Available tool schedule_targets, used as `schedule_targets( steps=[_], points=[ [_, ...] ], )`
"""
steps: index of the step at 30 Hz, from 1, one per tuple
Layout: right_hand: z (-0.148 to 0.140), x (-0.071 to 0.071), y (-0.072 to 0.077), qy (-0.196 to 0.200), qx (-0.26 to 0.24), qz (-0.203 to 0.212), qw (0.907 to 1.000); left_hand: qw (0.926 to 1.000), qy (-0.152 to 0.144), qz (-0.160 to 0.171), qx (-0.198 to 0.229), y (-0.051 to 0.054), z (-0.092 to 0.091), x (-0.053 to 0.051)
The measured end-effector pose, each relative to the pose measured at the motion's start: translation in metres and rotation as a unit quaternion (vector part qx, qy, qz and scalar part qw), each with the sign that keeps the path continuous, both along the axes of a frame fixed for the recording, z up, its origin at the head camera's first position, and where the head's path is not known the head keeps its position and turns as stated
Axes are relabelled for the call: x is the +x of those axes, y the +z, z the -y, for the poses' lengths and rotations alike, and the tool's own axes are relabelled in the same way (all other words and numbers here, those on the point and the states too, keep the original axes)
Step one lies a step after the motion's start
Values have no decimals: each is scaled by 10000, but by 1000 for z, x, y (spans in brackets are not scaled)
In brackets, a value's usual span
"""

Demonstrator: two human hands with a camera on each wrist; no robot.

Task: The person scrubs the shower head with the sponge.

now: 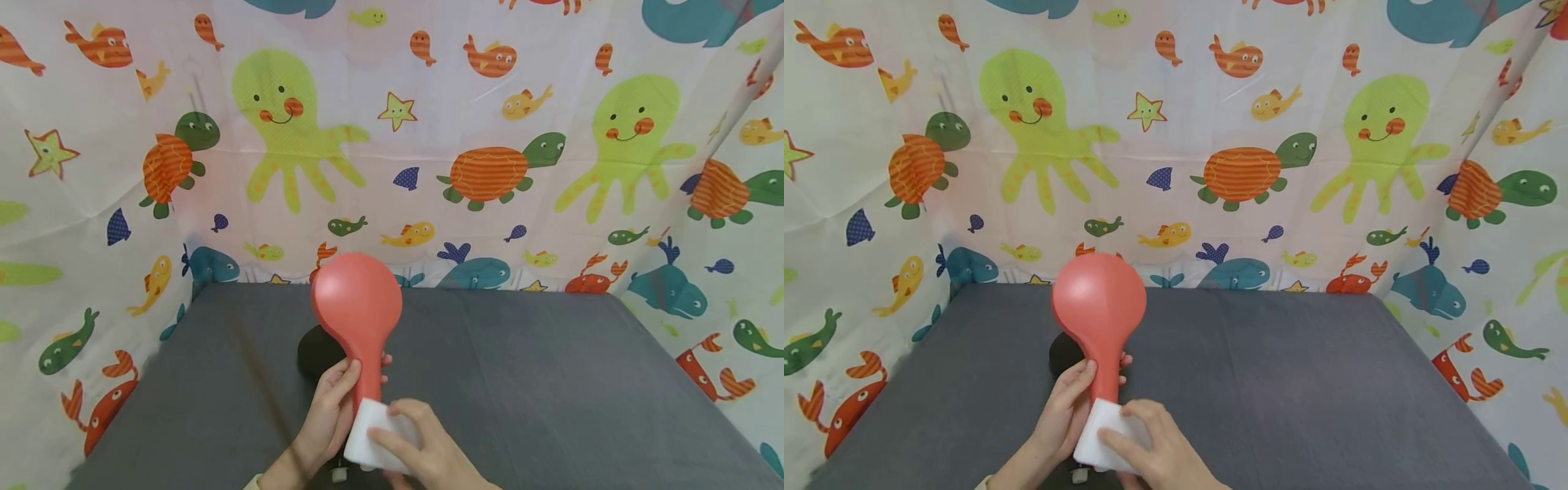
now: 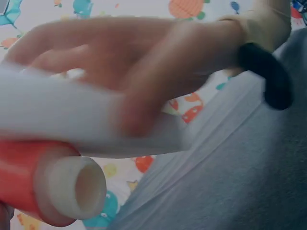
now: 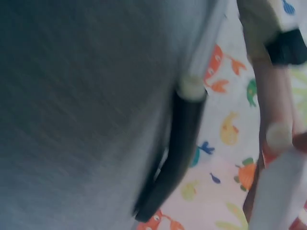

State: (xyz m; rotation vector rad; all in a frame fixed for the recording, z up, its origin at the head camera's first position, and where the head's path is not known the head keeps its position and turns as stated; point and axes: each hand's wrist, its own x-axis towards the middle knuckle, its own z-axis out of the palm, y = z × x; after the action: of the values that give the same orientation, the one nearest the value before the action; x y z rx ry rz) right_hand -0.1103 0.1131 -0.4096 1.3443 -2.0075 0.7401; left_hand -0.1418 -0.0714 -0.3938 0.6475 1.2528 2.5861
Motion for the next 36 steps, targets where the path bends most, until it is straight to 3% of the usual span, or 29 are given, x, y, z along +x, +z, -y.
schedule_targets(
  steps=[4, 9, 13, 18, 21, 25, 30, 36],
  points=[
    [-3, 7, -5, 313, 332, -57, 9989, 9997, 106, -224, 4, 5, 3, -1],
    [0, -7, 3, 314, -240, -243, 9989, 9992, -243, -323, 47, 3, 1, 0],
    [6, -21, 20, -202, -999, 303, 9943, 9977, -554, -393, -37, -3, -1, 1],
    [10, -29, 33, -513, -1518, 813, 9837, 9963, -459, -602, -404, -6, -4, 1],
    [8, -23, 26, -432, -1355, 736, 9871, 9966, -224, -714, -340, -5, -4, 1],
    [1, -7, 9, -318, -768, 705, 9940, 9960, 9, -891, -56, -1, -1, -2],
    [-4, 6, -4, -225, -213, 840, 9960, 9929, 216, -1162, 117, 3, 4, -6],
    [2, -3, 6, -274, -604, 1068, 9921, 9939, 86, -1102, -26, -1, 2, -6]
  ],
)
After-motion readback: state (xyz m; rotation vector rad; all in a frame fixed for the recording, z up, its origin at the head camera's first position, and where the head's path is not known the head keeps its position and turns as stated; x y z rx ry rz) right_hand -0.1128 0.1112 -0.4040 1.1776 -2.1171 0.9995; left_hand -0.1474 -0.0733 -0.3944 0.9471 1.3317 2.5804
